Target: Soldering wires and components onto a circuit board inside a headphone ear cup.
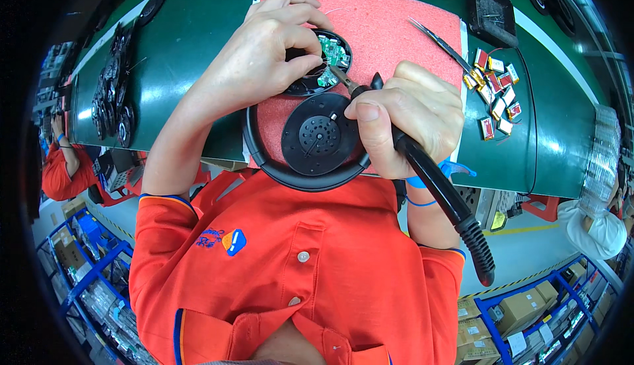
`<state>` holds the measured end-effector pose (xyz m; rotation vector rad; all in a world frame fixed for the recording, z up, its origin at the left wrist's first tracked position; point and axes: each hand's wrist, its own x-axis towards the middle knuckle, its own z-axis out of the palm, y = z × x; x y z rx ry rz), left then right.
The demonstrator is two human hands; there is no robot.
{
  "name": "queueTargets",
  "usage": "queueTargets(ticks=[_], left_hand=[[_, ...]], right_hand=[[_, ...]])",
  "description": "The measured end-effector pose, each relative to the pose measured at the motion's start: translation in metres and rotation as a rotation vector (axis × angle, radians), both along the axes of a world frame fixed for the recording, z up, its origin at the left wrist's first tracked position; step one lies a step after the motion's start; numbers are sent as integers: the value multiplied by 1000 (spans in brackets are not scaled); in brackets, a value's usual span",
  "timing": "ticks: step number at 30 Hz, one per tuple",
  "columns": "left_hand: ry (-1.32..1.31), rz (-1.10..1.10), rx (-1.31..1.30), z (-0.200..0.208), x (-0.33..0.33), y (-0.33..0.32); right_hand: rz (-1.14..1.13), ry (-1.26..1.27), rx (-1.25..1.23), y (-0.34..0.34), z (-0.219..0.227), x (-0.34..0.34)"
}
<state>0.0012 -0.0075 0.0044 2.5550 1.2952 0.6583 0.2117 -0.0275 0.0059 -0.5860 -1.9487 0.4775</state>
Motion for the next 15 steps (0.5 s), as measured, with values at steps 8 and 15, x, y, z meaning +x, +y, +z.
queueTargets(ticks=[8, 15], left_hand=[[12, 7, -5, 0, 2, -1], [1, -13, 9, -2, 2, -1]], right_hand=[[26, 1, 80, 0, 3, 12], [-561, 189, 31, -25, -22, 75]])
